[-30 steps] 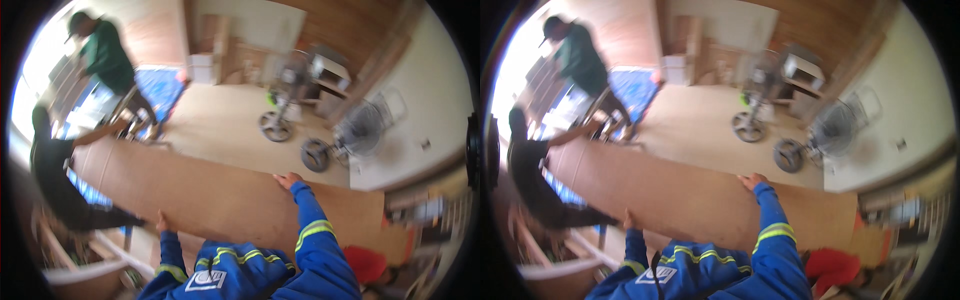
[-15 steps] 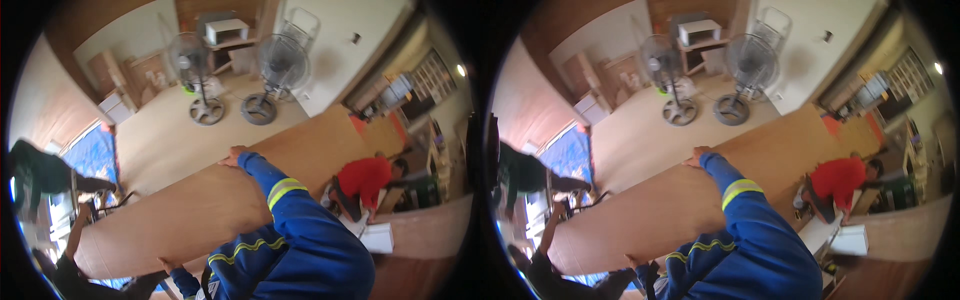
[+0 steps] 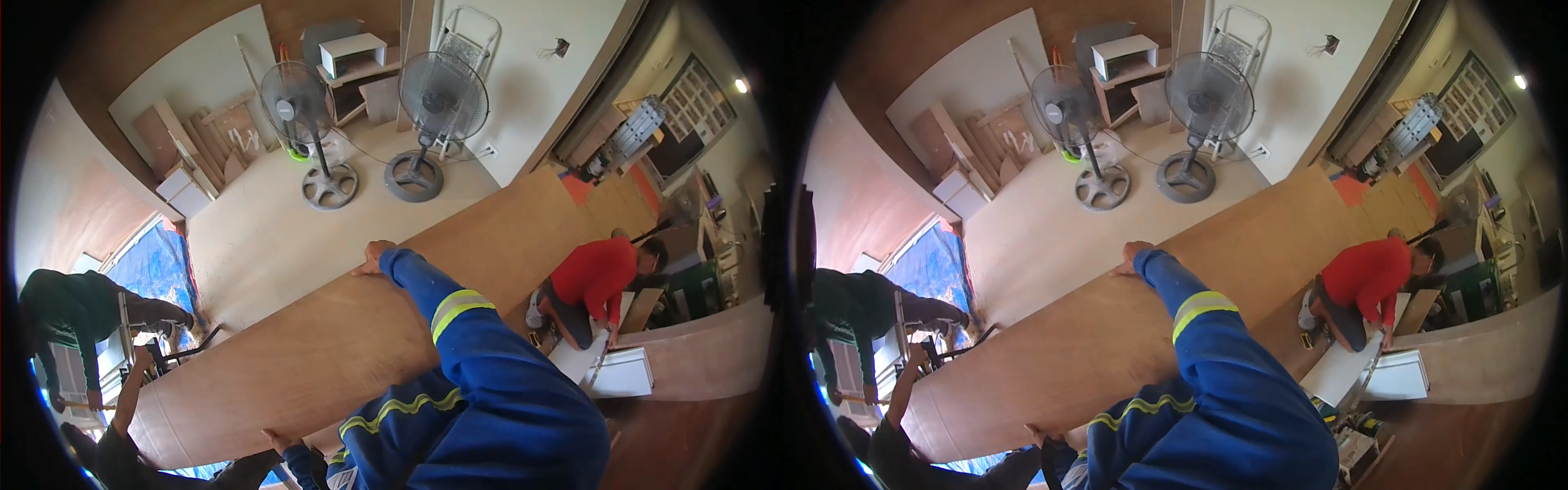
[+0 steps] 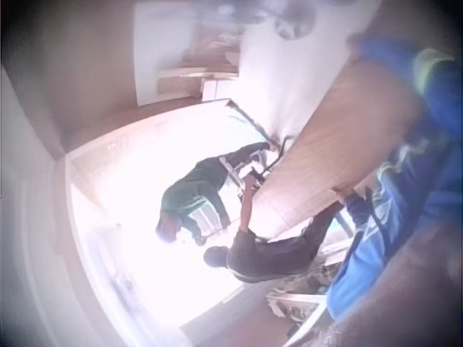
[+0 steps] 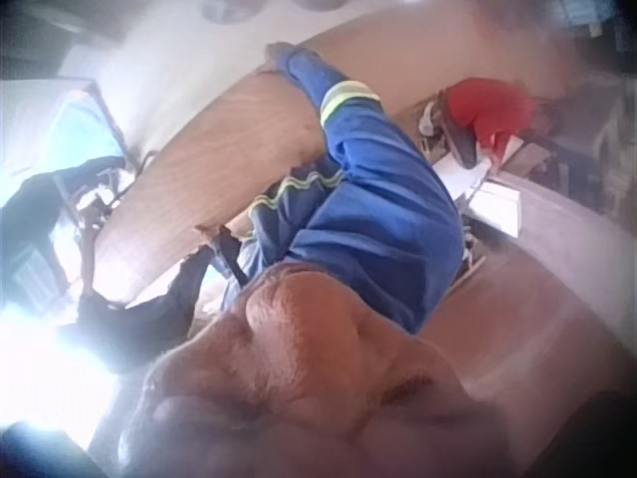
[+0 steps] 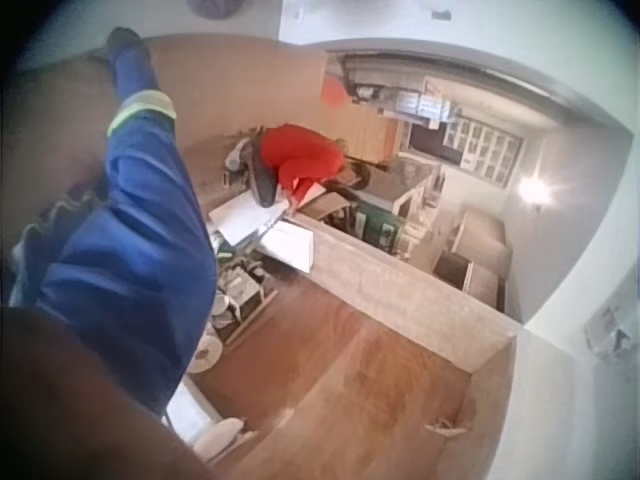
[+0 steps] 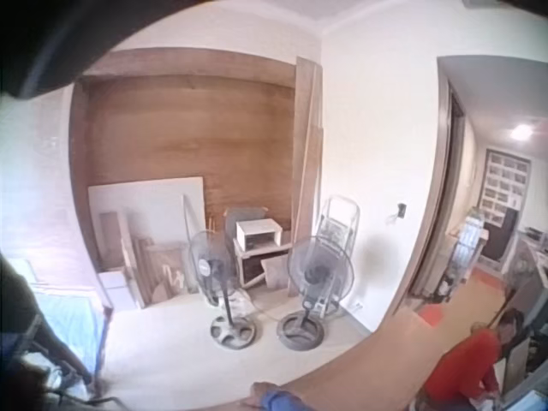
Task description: The person, assisted by others, feeds a large wooden board through a table saw using their hands and a push tool.
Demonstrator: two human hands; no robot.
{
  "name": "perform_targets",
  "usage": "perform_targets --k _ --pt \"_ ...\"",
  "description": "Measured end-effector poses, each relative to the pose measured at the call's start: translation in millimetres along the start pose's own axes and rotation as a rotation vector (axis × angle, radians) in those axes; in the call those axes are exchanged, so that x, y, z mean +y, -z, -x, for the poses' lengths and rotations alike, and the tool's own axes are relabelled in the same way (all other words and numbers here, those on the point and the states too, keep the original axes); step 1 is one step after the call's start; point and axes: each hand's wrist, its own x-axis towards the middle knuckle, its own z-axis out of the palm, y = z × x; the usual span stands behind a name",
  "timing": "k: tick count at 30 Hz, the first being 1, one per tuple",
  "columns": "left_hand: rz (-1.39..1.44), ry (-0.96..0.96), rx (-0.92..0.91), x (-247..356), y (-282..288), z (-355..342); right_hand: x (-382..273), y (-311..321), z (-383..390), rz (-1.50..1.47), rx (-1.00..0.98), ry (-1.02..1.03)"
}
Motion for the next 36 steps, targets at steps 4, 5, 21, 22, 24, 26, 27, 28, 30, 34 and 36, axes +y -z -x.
perform_targets --k 4,5,21,22,24,26,27,28,30,34,36 --pt "0.017 0.003 -0.030 0 5 -3 3 -4 1 0.015 0.070 0.022" --pt "0.017 0.000 -0.040 0 5 -5 4 -5 2 0.017 0.094 0.034" --pt "0.037 -0.016 -0.190 0 34 -15 -6 -2 11 0.029 0.039 0.028" --pt "0.021 -0.029 -0.181 -1 33 -17 -4 -1 11 0.045 0.034 0.020" --pt "0.016 -0.028 -0.165 0 35 -19 -3 -2 9 0.061 0.039 0.018" --pt "0.034 0.007 -0.152 1 34 -19 -1 -6 9 0.062 0.055 0.022" --pt "0.042 0.003 -0.132 1 33 -19 0 -6 8 0.050 0.041 0.021" --pt "0.051 -0.001 -0.113 0 31 -17 0 -4 8 0.039 0.026 0.019" --pt "0.022 -0.023 -0.076 -4 26 -13 0 1 9 0.032 -0.005 0.021" --pt "0.013 -0.068 0.007 -6 5 2 -4 2 12 0.045 0.002 0.028" --pt "0.031 -0.099 0.013 -6 -3 7 -5 3 11 0.047 0.006 0.021"
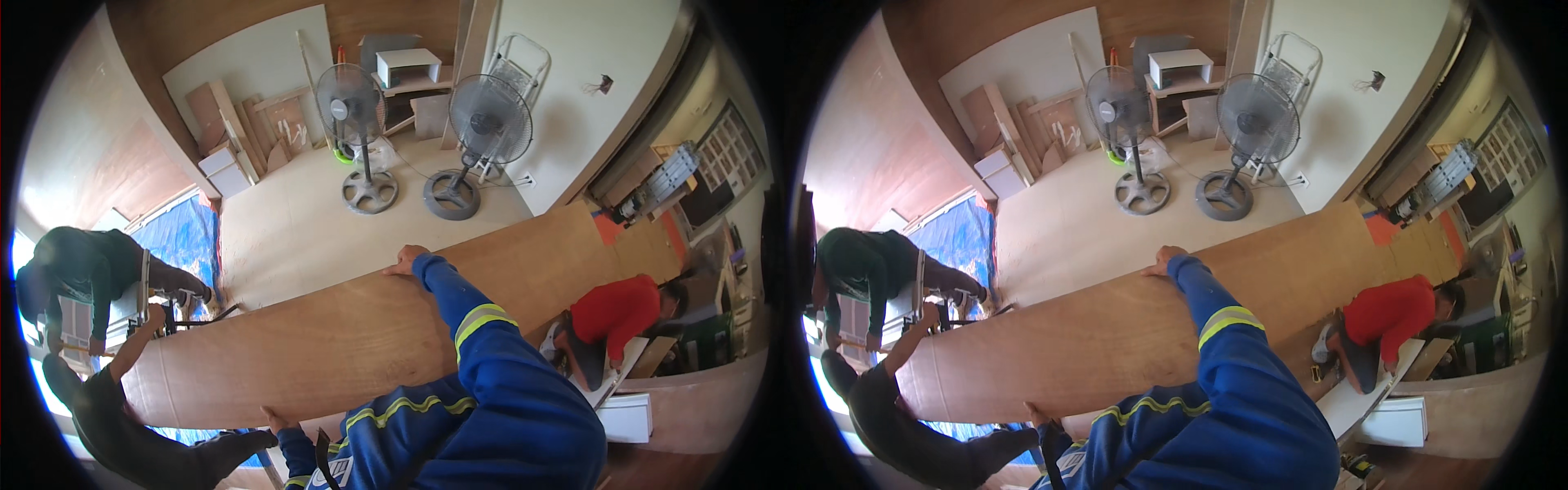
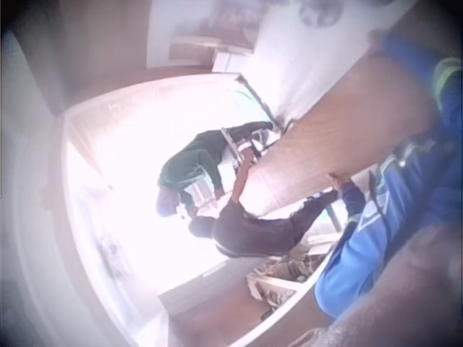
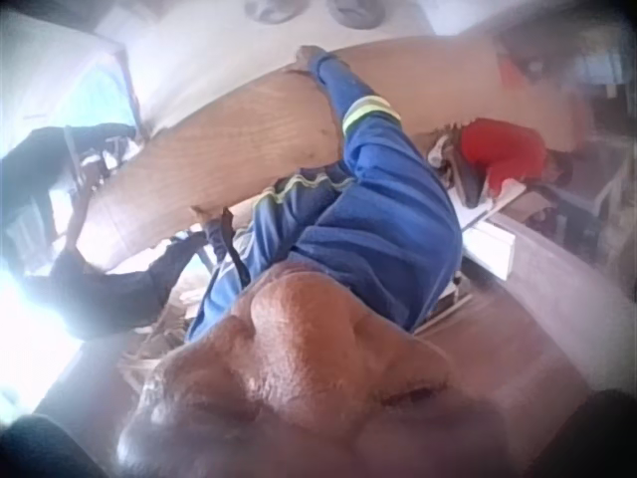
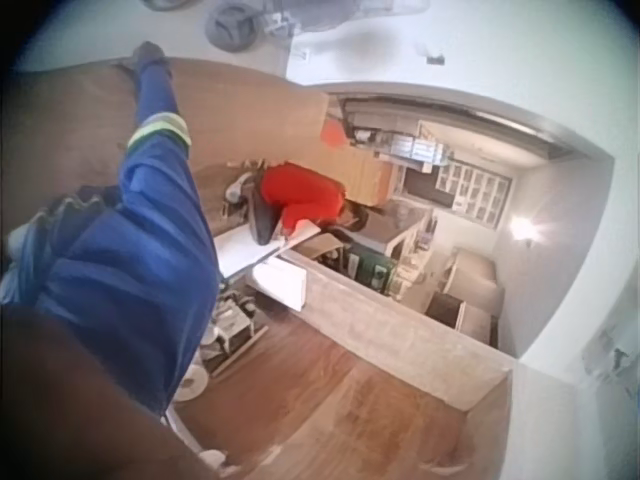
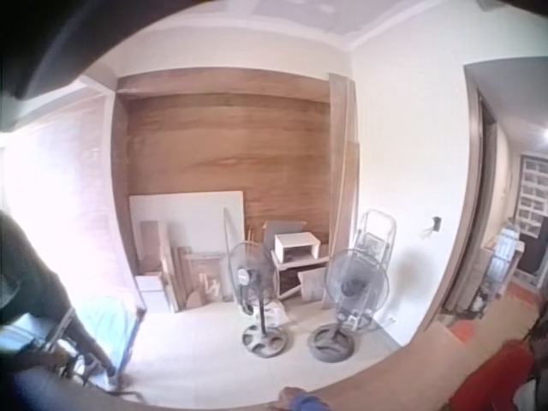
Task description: The person, assisted by others, feeds a large wooden board through a table saw using their hands and a push tool.
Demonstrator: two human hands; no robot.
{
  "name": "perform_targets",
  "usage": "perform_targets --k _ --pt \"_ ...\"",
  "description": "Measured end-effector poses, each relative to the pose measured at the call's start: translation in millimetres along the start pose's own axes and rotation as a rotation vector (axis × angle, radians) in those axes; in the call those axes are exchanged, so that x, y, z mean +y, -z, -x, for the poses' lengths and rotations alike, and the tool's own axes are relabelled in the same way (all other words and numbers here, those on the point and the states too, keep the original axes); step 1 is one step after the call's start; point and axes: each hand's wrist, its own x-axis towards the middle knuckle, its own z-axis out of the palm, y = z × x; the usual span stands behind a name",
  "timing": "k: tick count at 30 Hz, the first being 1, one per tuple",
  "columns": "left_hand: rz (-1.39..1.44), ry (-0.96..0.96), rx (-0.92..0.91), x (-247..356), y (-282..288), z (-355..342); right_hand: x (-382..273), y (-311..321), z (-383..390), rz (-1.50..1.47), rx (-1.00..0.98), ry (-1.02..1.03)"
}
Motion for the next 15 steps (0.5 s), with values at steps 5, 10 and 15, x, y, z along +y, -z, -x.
perform_targets --k 5,10,15 --pt "0.057 -0.015 -0.084 2 14 -9 -4 -4 2 -0.029 -0.009 -0.028" --pt "0.064 -0.106 0.114 0 -5 6 -9 -1 6 -0.012 -0.018 -0.022" --pt "0.122 -0.145 0.175 -7 -20 16 -10 -3 4 0.001 0.051 0.015"
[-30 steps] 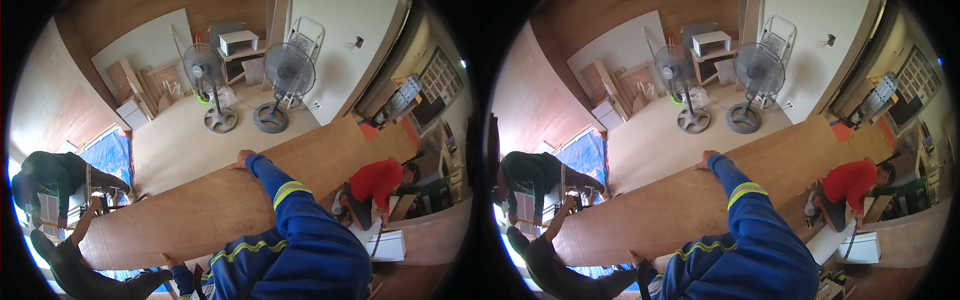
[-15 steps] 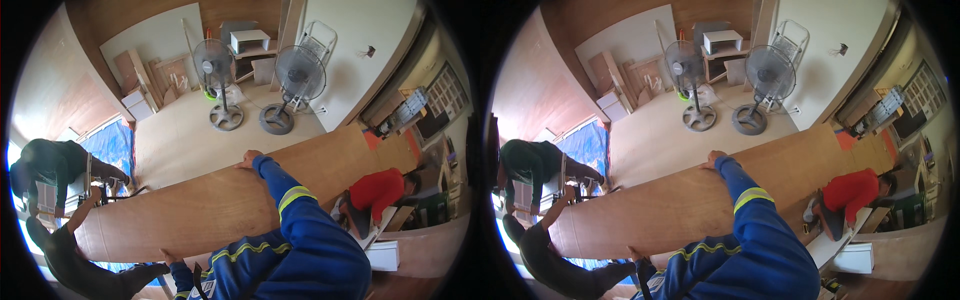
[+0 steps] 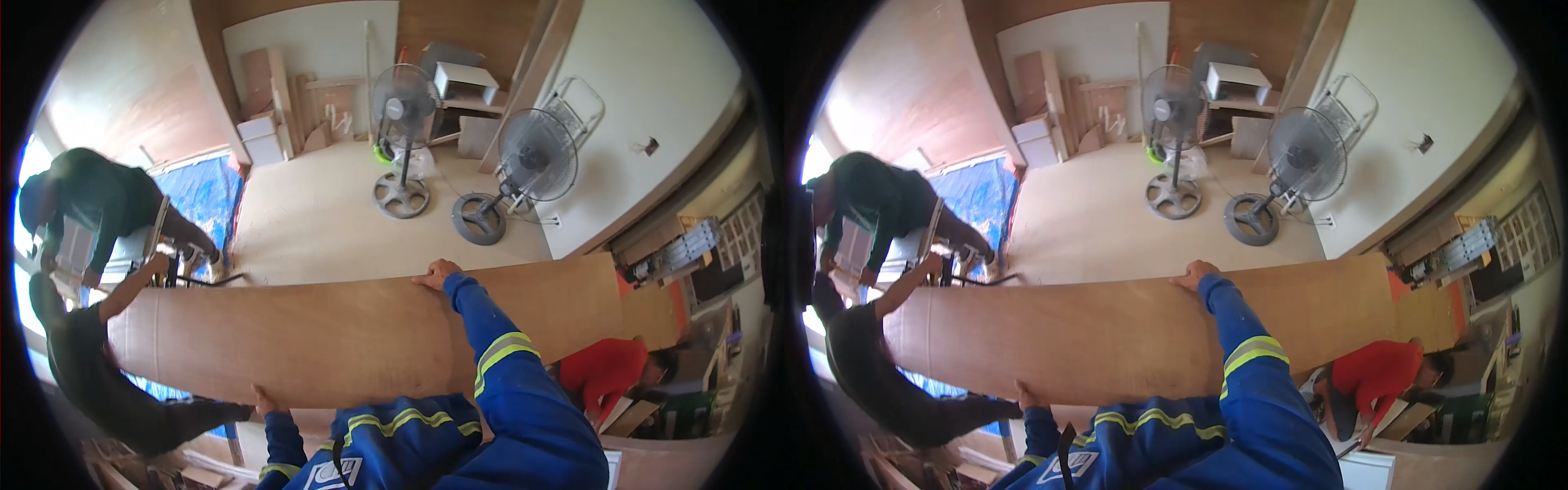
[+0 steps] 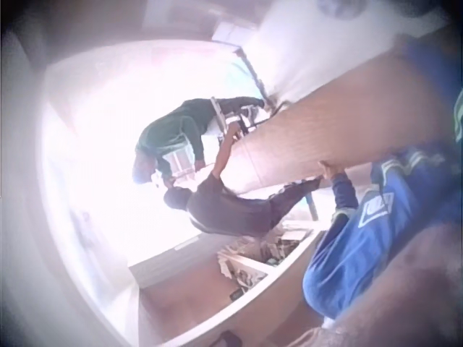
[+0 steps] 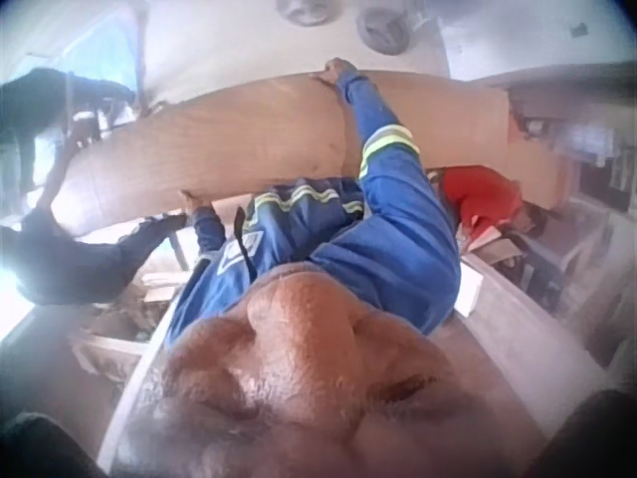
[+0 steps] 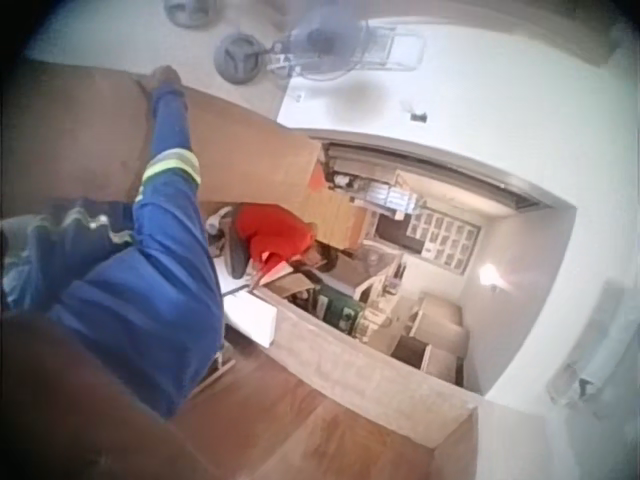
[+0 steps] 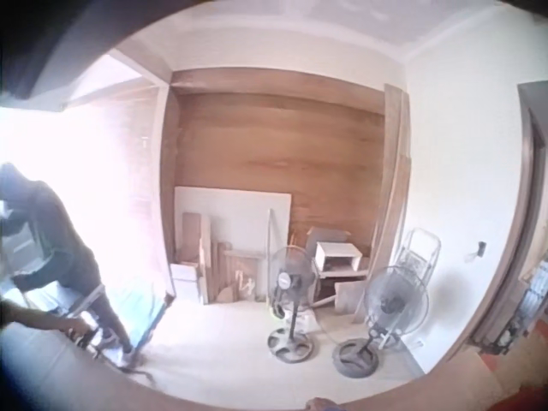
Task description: The person, assisted by others, feeds a large wooden board through a table saw using their hands and a push tool.
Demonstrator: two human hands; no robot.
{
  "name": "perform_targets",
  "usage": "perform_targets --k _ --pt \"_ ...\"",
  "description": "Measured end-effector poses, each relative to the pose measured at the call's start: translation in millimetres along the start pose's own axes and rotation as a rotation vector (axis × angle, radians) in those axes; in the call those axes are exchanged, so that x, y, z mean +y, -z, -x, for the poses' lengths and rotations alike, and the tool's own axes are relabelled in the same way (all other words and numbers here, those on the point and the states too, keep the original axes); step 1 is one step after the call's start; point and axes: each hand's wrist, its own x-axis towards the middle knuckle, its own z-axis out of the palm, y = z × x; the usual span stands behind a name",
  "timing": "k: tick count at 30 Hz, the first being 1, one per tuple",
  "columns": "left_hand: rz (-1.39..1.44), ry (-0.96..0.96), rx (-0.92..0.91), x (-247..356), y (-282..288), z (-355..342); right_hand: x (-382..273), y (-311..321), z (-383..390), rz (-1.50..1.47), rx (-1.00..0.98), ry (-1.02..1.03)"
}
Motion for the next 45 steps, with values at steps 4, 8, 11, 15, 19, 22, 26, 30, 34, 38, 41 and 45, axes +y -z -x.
perform_targets --k 4,8,11,15,19,22,26,30,34,38,41,45 --pt "-0.048 -0.082 0.095 -3 -8 -2 10 8 -9 -0.020 -0.043 -0.012" --pt "0.046 -0.122 0.027 -3 5 -8 8 -5 -20 -0.020 -0.029 0.030" --pt "-0.053 -0.135 0.214 0 -9 5 18 -16 -20 -0.006 0.031 0.052" --pt "-0.196 -0.297 0.359 -4 -17 5 40 -31 -24 0.071 0.116 0.072" --pt "-0.187 -0.342 0.403 -6 4 -6 20 -33 -22 0.016 0.114 0.110" --pt "-0.189 -0.310 0.401 -13 6 -6 19 -26 -15 -0.005 0.077 0.062" --pt "-0.122 -0.272 0.334 -16 12 -14 12 -18 -8 0.030 0.076 0.102" --pt "-0.204 -0.266 0.400 -19 7 -8 19 -16 -6 0.033 0.049 0.107" --pt "-0.282 -0.289 0.432 -20 18 -13 16 -21 -4 -0.024 0.057 0.161" --pt "-0.183 -0.292 0.395 -19 9 -9 19 -22 -8 -0.055 0.021 0.169" --pt "-0.271 -0.278 0.447 -12 3 -4 18 -20 -9 0.016 -0.011 0.137" --pt "-0.261 -0.247 0.446 -8 -2 0 12 -18 -7 0.090 -0.019 0.131"
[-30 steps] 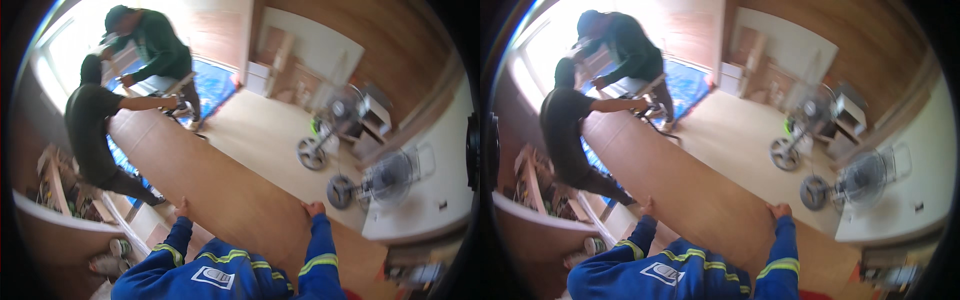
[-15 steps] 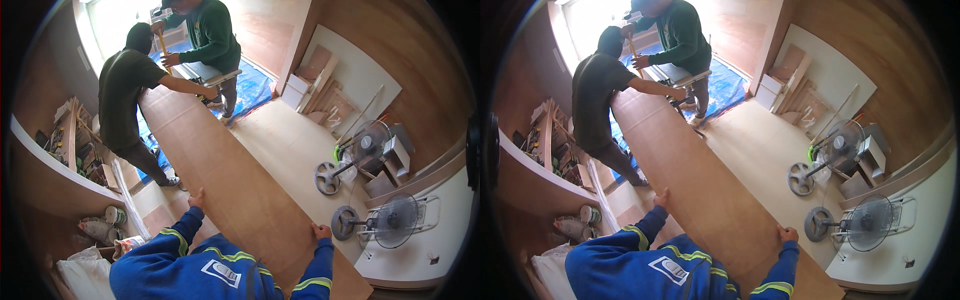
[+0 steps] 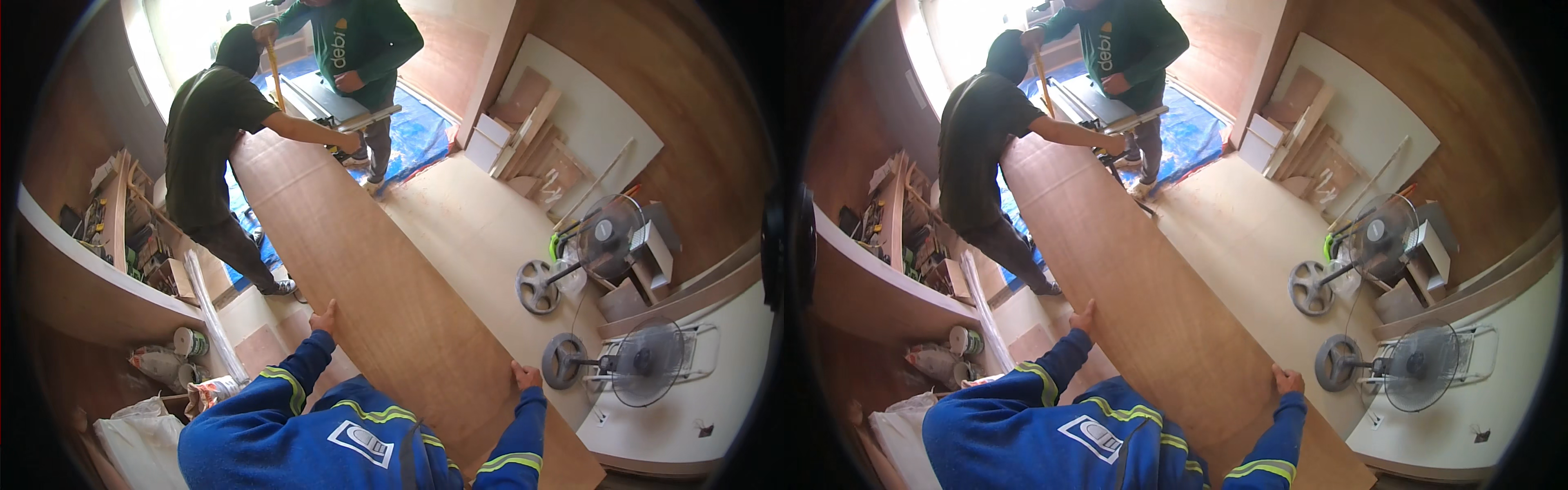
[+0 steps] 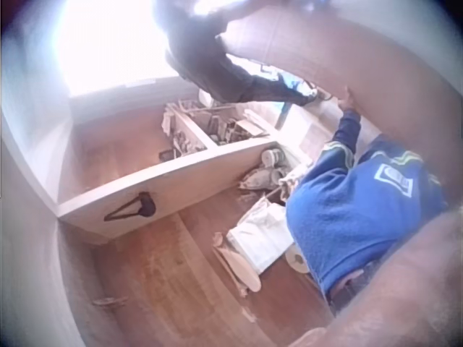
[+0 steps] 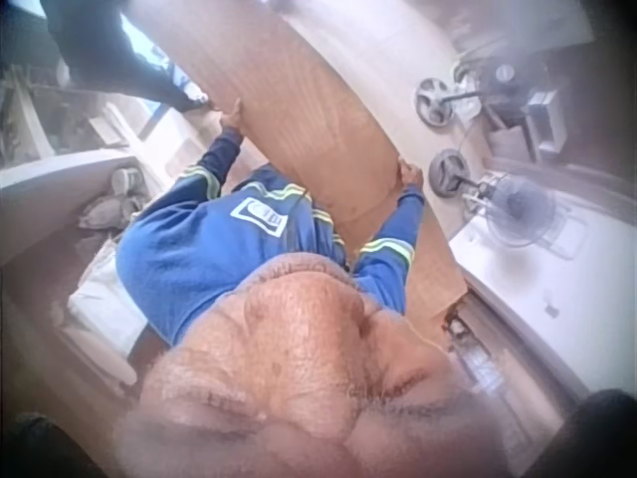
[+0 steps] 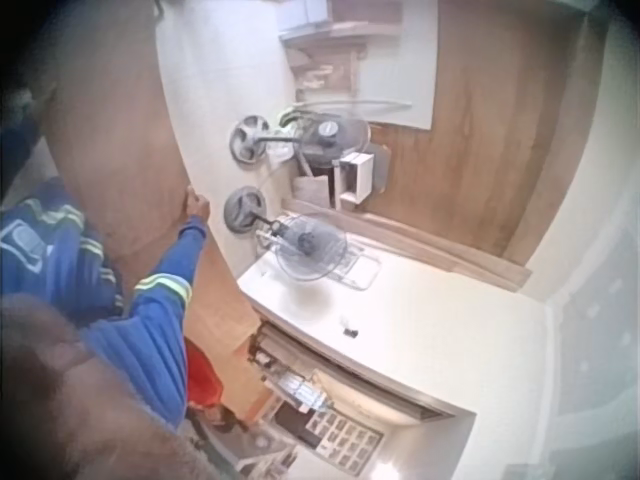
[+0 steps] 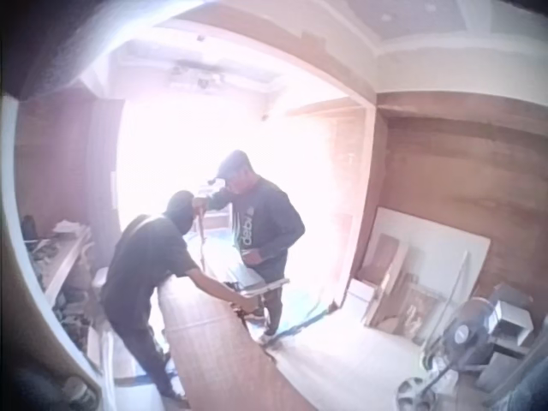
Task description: The person, assisted by others, feeds a large wooden board through a table saw using their hands and a push tool.
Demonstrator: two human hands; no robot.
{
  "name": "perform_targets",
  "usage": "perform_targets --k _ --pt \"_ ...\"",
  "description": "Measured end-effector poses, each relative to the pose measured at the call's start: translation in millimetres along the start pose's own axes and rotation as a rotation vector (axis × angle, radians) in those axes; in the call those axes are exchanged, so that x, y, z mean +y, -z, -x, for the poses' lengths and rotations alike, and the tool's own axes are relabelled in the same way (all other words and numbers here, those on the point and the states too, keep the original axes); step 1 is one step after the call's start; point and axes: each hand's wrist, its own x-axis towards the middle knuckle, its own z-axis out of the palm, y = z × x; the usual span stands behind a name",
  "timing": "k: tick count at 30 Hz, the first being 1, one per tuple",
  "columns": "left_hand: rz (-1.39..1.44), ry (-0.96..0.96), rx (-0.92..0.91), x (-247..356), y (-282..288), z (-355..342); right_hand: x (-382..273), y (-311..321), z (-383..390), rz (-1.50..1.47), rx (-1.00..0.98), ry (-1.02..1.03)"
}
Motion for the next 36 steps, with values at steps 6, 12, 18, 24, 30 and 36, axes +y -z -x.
perform_targets --k 6,12,18,24,30,36 --pt "0.006 0.004 0.003 -18 11 -21 -9 -1 -2 0.065 -0.027 -0.010" --pt "0.006 0.032 0.041 -7 2 -10 -7 2 -14 0.162 -0.104 0.006" --pt "-0.102 0.027 0.084 1 0 -2 -3 -2 -18 0.162 -0.119 0.048" --pt "-0.114 0.013 0.064 -4 0 -6 -1 0 -26 0.163 -0.200 0.059" --pt "-0.017 0.059 0.035 -5 -1 -7 -19 11 -24 0.155 -0.154 0.054" --pt "0.027 0.067 0.027 7 3 -6 -20 4 -23 0.126 -0.181 0.102"
